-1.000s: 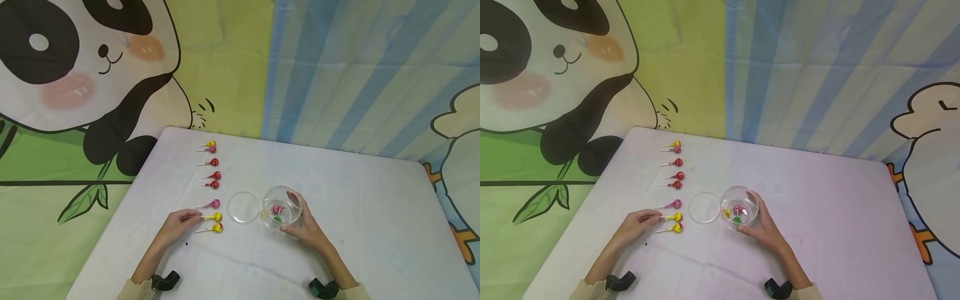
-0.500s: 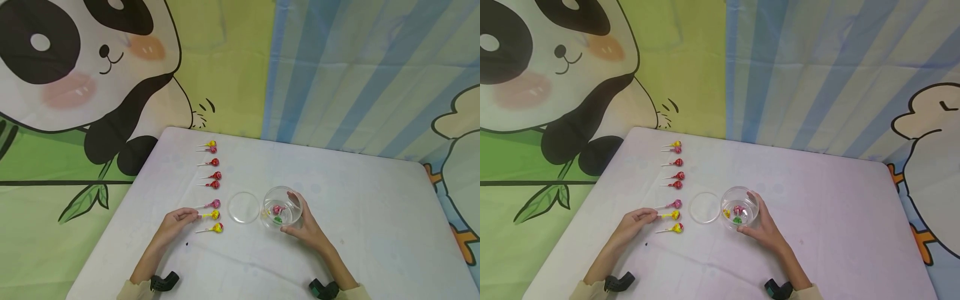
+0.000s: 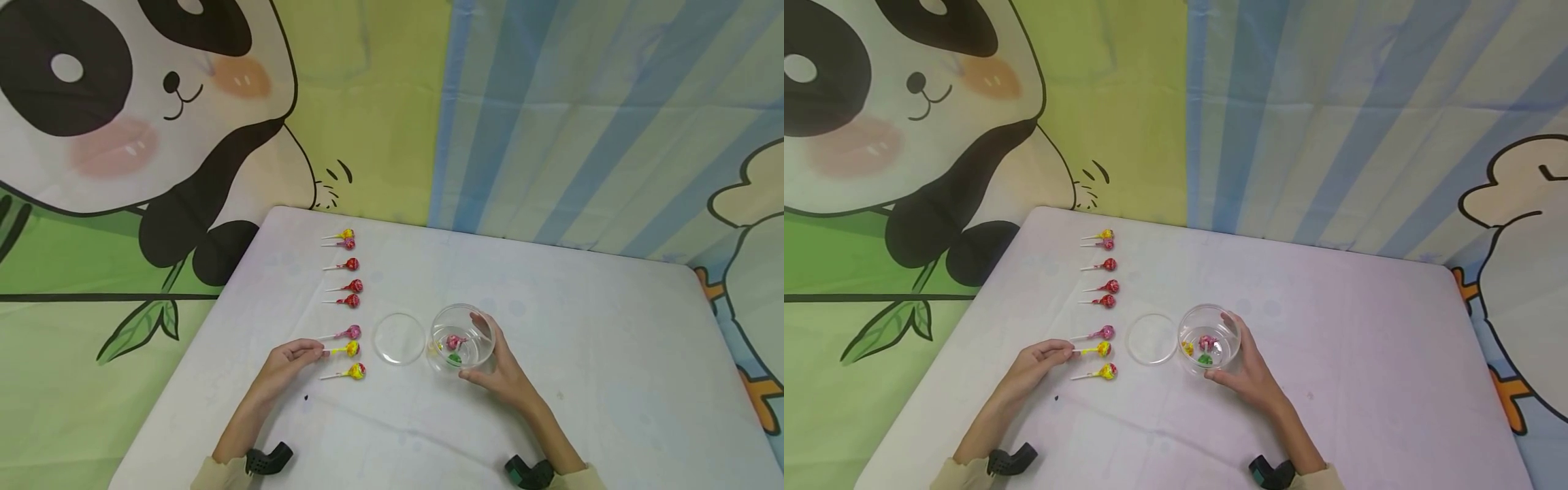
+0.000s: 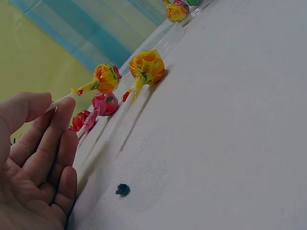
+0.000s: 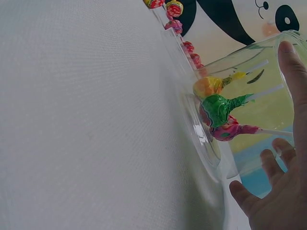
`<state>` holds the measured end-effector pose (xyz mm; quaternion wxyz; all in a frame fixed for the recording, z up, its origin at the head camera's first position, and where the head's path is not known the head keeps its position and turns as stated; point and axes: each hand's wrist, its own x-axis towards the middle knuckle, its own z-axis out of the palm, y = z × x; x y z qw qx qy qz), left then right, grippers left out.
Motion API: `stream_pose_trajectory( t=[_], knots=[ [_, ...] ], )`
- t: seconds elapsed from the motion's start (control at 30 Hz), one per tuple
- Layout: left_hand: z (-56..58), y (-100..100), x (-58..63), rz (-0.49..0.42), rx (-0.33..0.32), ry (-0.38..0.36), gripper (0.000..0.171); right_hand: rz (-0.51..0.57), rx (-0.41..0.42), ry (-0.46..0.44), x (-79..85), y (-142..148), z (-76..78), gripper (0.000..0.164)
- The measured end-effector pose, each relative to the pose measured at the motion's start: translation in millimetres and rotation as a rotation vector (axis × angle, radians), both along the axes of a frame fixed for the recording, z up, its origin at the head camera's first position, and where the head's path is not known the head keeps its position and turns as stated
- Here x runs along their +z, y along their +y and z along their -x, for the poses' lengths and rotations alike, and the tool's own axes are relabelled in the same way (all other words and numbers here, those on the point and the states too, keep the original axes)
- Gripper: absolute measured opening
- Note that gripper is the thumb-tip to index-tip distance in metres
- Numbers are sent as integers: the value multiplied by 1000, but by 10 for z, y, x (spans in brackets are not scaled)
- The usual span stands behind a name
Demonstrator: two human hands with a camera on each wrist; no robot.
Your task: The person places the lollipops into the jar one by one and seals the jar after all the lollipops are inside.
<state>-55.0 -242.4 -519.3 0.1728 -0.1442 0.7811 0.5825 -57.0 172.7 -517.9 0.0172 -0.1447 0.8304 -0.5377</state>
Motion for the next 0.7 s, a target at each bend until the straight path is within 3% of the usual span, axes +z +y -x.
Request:
stream_pose_trajectory(
  t=[0.47, 0.7],
  knots=[
    [-5, 22, -13, 1, -5, 10, 39, 0, 1, -19, 15, 3, 3, 106],
    [9, 19, 27, -43, 28, -29, 41, 21, 14, -6, -2, 5, 2, 106]
  ],
)
